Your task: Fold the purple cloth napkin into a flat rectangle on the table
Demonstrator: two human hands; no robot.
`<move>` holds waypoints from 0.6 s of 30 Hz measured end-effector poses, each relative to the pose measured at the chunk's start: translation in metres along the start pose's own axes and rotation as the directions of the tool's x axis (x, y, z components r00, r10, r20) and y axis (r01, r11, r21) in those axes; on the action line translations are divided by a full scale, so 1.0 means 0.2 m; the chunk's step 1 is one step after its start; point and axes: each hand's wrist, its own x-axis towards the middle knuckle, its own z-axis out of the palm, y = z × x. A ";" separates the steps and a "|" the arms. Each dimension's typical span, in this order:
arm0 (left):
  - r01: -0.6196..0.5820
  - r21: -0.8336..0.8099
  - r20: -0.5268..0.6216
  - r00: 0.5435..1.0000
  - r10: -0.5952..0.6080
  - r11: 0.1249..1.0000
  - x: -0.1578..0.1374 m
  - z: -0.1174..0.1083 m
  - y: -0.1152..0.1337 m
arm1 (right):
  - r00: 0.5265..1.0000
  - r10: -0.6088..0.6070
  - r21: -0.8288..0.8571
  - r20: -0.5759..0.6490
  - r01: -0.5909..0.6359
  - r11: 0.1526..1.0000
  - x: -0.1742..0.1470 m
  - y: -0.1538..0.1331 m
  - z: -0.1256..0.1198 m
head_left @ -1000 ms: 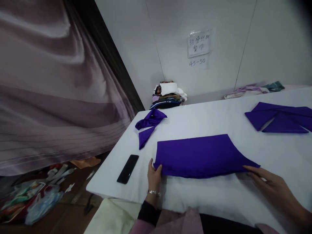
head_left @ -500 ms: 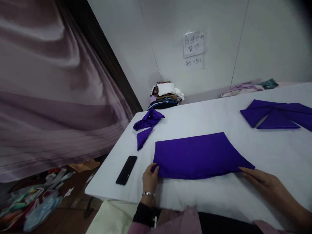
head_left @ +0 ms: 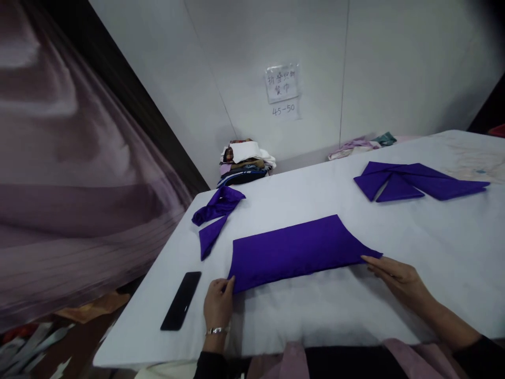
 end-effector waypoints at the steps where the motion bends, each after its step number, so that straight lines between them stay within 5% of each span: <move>1: -0.001 0.002 -0.007 1.000 0.001 1.000 0.01 -0.01 0.00 | 1.000 0.018 0.016 -0.020 -0.017 1.000 0.00 0.00 0.00; 11: -0.026 -0.092 -0.062 0.998 0.020 0.995 0.06 -0.11 0.13 | 0.914 0.318 0.330 -0.252 -0.227 0.916 0.00 0.03 -0.07; 18: 0.077 -0.374 0.114 0.993 -0.036 0.924 0.10 -0.23 0.28 | 0.818 0.453 0.327 -0.355 -0.345 0.880 0.02 -0.08 -0.17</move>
